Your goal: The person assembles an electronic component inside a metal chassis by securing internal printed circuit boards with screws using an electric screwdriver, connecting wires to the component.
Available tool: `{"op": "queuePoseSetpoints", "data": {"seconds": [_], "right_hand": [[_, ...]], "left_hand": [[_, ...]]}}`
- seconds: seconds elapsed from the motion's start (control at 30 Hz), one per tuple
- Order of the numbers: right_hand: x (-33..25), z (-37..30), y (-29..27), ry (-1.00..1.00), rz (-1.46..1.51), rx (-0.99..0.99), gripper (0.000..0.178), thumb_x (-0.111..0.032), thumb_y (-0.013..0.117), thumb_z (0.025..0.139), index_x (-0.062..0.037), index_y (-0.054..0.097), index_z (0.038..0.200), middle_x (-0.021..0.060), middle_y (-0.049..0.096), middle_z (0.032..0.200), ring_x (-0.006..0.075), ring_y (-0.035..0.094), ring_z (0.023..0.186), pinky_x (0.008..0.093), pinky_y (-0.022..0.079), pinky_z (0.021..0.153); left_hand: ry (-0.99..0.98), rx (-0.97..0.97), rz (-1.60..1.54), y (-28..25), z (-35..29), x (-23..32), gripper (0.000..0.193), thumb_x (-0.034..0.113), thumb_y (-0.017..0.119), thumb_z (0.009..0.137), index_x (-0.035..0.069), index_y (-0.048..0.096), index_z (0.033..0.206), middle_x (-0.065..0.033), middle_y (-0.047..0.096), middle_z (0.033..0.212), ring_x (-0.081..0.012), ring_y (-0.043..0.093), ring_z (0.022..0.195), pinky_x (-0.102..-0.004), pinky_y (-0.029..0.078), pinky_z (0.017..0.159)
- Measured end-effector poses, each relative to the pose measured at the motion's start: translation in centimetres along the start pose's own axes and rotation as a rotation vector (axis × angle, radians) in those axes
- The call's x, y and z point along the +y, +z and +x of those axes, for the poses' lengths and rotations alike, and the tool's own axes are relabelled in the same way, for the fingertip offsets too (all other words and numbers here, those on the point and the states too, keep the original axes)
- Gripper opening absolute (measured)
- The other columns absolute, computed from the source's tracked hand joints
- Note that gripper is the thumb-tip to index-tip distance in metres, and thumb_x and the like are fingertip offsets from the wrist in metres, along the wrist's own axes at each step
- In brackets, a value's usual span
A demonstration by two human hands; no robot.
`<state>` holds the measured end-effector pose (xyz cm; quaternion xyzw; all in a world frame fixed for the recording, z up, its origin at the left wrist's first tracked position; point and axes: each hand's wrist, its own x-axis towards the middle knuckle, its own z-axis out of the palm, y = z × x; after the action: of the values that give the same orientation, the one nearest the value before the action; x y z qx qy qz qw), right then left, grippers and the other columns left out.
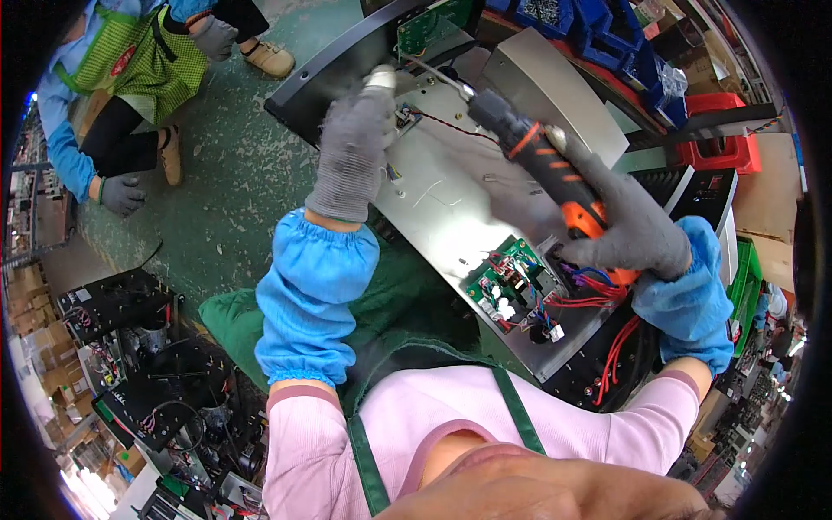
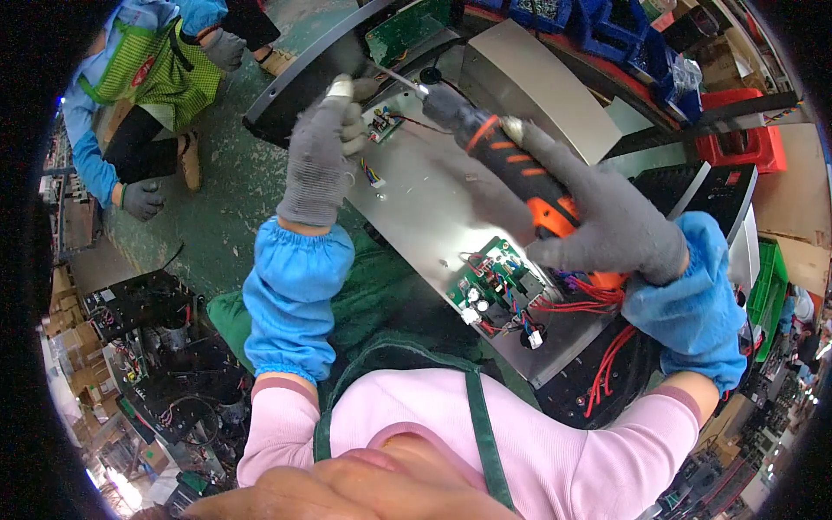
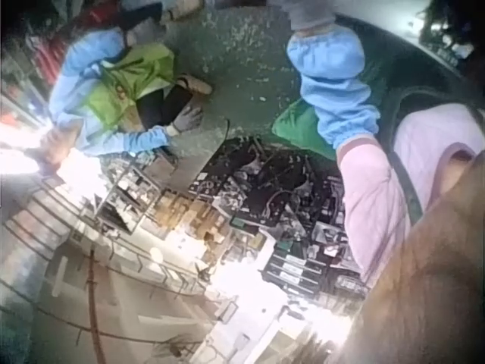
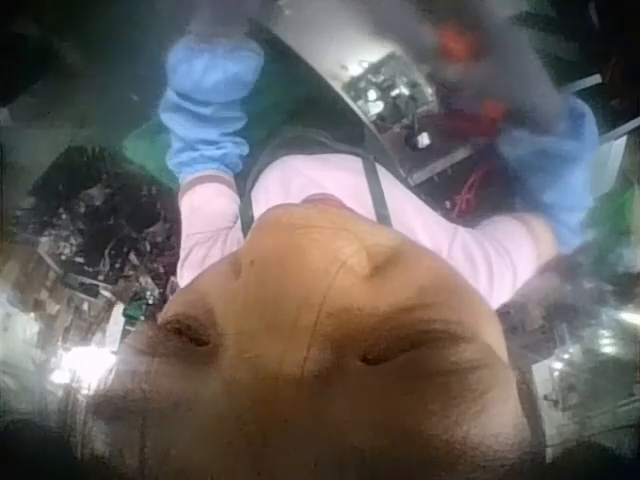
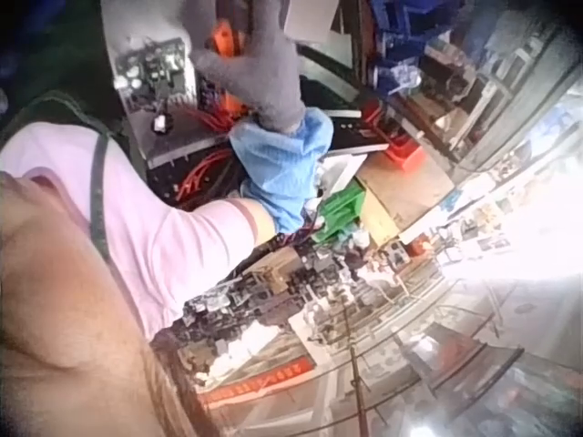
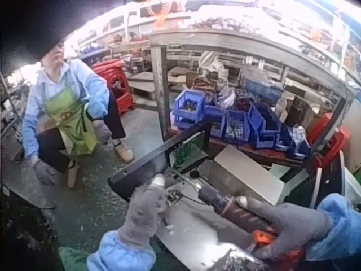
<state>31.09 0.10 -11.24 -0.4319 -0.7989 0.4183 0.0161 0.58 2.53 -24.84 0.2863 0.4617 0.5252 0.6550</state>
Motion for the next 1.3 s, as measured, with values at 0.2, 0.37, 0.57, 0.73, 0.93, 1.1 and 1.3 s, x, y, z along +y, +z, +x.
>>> {"op": "queuePoseSetpoints", "data": {"seconds": [0.2,0.37,0.57,0.73,0.93,1.1,1.3], "right_hand": [[0.6,-1.6,1.0,-0.120,-0.021,-0.099,0.095,-0.018,0.077,0.063,-0.0061,0.031,0.145,0.0211,0.052,0.121,0.0328,0.054,0.109,0.0362,0.041,0.096],[1.1,-1.7,1.4,-0.079,-0.021,-0.120,0.097,-0.019,0.079,0.061,-0.0068,0.030,0.145,0.0204,0.051,0.120,0.0342,0.052,0.111,0.0386,0.040,0.097],[1.0,-2.0,1.3,-0.061,-0.050,-0.098,0.101,-0.024,0.082,0.061,-0.0081,0.029,0.146,0.0209,0.051,0.121,0.0341,0.053,0.111,0.0379,0.040,0.097],[1.1,-2.0,1.2,-0.078,0.010,-0.079,0.102,-0.027,0.082,0.064,-0.0102,0.026,0.148,0.0203,0.050,0.127,0.0311,0.053,0.113,0.0363,0.040,0.097],[0.7,-2.0,1.1,-0.016,0.023,-0.088,0.101,-0.027,0.081,0.066,-0.0114,0.024,0.149,0.0182,0.054,0.124,0.0270,0.059,0.106,0.0339,0.044,0.093],[0.3,-2.2,1.0,-0.016,0.060,-0.076,0.099,-0.021,0.080,0.068,-0.0115,0.024,0.148,0.0161,0.056,0.121,0.0234,0.062,0.099,0.0324,0.045,0.091],[0.5,-2.1,1.1,-0.084,0.127,-0.030,0.096,-0.013,0.078,0.069,-0.0115,0.024,0.149,0.0164,0.054,0.125,0.0207,0.061,0.099,0.0309,0.045,0.091]], "left_hand": [[-0.051,-0.040,-0.640,3.0,-1.4,-0.5,0.063,0.048,0.028,0.099,-0.007,0.046,0.123,-0.0214,0.052,0.124,-0.0335,0.053,0.114,-0.0419,0.045,0.096],[0.020,-0.127,-0.547,3.0,-1.5,-1.1,0.066,0.051,0.028,0.098,-0.007,0.045,0.125,-0.0214,0.052,0.125,-0.0325,0.053,0.115,-0.0451,0.041,0.101],[-0.039,-0.133,-0.637,2.8,-1.7,-1.5,0.052,0.041,0.033,0.100,-0.004,0.048,0.124,-0.0206,0.053,0.122,-0.0308,0.055,0.111,-0.0439,0.045,0.098],[-0.066,-0.069,-0.785,1.8,-0.8,-3.3,0.028,0.019,0.045,0.098,-0.003,0.053,0.115,-0.0163,0.059,0.109,-0.0252,0.060,0.099,-0.0336,0.054,0.082],[-0.079,-0.020,-0.899,2.6,-0.2,-3.3,0.018,0.010,0.053,0.095,-0.002,0.056,0.108,-0.0102,0.059,0.092,-0.0177,0.057,0.079,-0.0258,0.053,0.068],[-0.076,-0.190,-1.022,2.6,0.1,-3.1,0.016,0.010,0.054,0.095,-0.001,0.056,0.105,-0.0101,0.059,0.091,-0.0177,0.057,0.077,-0.0256,0.053,0.067],[-0.074,0.009,-0.949,3.3,-0.4,-1.5,0.012,0.009,0.054,0.094,0.001,0.056,0.103,-0.0106,0.060,0.092,-0.0176,0.059,0.081,-0.0252,0.054,0.066]]}}
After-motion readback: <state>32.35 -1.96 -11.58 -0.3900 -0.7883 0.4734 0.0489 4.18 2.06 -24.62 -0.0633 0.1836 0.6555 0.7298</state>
